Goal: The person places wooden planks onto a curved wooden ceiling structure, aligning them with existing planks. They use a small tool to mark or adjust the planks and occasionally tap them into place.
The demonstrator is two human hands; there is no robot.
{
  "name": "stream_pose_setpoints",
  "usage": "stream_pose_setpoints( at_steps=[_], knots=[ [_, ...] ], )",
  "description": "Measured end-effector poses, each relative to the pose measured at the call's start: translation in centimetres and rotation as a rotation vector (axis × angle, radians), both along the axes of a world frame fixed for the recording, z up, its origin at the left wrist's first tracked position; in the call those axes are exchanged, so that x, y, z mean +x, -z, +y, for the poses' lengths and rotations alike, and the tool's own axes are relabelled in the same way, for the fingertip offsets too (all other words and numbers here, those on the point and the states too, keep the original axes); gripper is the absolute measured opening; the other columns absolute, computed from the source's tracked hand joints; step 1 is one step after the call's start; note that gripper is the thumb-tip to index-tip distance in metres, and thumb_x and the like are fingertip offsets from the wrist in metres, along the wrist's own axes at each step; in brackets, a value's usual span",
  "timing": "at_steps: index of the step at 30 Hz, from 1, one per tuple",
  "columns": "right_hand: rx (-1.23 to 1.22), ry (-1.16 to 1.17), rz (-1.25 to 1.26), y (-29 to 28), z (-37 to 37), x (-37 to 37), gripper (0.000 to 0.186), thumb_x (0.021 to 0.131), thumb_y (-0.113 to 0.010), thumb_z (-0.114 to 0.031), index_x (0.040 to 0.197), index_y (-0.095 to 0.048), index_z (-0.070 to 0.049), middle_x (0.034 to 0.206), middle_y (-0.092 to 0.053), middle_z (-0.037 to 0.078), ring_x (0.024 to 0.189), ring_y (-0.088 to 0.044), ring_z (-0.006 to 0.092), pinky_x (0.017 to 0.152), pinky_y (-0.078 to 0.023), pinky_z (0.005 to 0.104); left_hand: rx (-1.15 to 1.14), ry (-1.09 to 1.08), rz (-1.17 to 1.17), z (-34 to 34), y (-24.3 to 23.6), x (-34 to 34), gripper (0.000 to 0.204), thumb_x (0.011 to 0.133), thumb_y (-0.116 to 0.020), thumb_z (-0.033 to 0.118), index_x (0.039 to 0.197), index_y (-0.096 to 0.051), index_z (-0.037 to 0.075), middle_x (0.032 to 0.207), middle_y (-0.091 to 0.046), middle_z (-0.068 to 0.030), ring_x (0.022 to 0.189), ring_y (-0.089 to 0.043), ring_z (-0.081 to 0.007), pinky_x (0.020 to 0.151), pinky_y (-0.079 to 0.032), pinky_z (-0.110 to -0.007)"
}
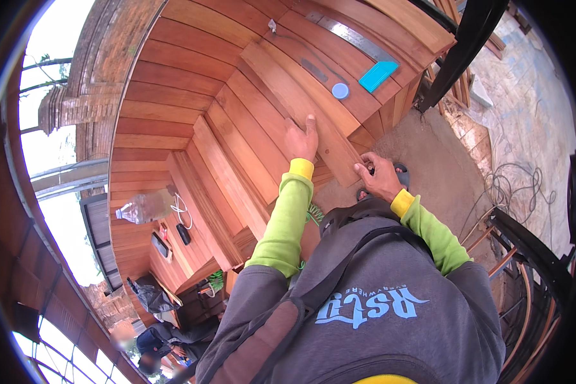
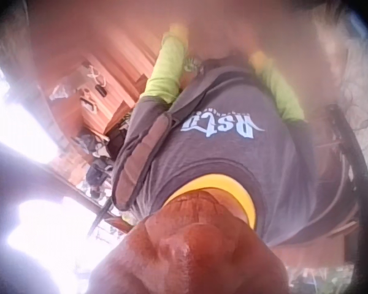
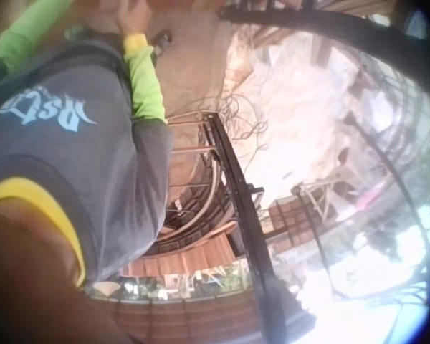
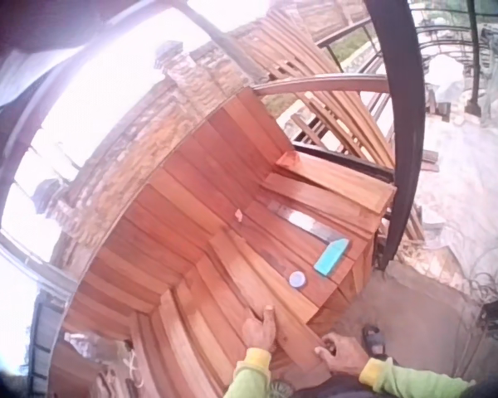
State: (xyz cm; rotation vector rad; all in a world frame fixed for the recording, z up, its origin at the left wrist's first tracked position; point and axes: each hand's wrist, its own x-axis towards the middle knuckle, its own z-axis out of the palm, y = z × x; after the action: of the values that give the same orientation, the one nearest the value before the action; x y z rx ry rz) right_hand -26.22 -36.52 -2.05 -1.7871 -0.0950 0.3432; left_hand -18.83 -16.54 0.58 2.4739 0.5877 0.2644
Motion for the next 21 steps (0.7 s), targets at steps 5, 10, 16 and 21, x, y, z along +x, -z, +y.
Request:
stream_pose_setpoints(
  at_steps=[5,10,16,21],
  knots=[
    [0.007,-0.042,0.021,-0.7,0.0,0.4,0.035,0.083,-0.064,-0.026,0.1,-0.061,0.005,0.084,-0.065,0.022,0.078,-0.066,0.0319,0.072,-0.051,0.0371,0.185,-0.108,0.105,2.9,1.5,7.1,0.079,0.08,-0.062,0.05,0.123,-0.042,-0.013,0.117,-0.052,-0.0351,0.106,-0.053,-0.0473,0.085,-0.048,-0.048],
    [-0.049,-0.066,0.034,-0.5,-0.7,0.8,0.037,0.083,-0.064,-0.028,0.102,-0.059,0.003,0.08,-0.065,0.024,0.075,-0.066,0.0378,0.067,-0.051,0.0413,0.312,-0.311,0.147,2.2,1.0,13.4,0.08,0.07,-0.067,0.054,0.114,-0.045,-0.008,0.108,-0.051,-0.0245,0.101,-0.056,-0.0386,0.084,-0.048,-0.047],
    [-0.057,-0.148,0.069,-0.7,-0.8,0.9,0.036,0.084,-0.062,-0.028,0.104,-0.058,0.002,0.076,-0.064,0.023,0.072,-0.065,0.0384,0.065,-0.051,0.0429,0.416,-0.521,0.207,6.3,2.8,20.0,0.08,0.068,-0.067,0.053,0.112,-0.045,-0.01,0.111,-0.05,-0.0221,0.107,-0.052,-0.0353,0.084,-0.049,-0.045],
    [-0.066,-0.195,0.072,-1.4,-1.2,1.3,0.034,0.083,-0.063,-0.026,0.105,-0.057,0.0,0.072,-0.063,0.021,0.07,-0.064,0.0389,0.064,-0.05,0.0438,0.361,-0.485,0.229,9.1,2.7,23.6,0.089,0.069,-0.067,0.057,0.119,-0.041,-0.012,0.117,-0.048,-0.0241,0.111,-0.051,-0.0367,0.089,-0.047,-0.044]
  ],
)
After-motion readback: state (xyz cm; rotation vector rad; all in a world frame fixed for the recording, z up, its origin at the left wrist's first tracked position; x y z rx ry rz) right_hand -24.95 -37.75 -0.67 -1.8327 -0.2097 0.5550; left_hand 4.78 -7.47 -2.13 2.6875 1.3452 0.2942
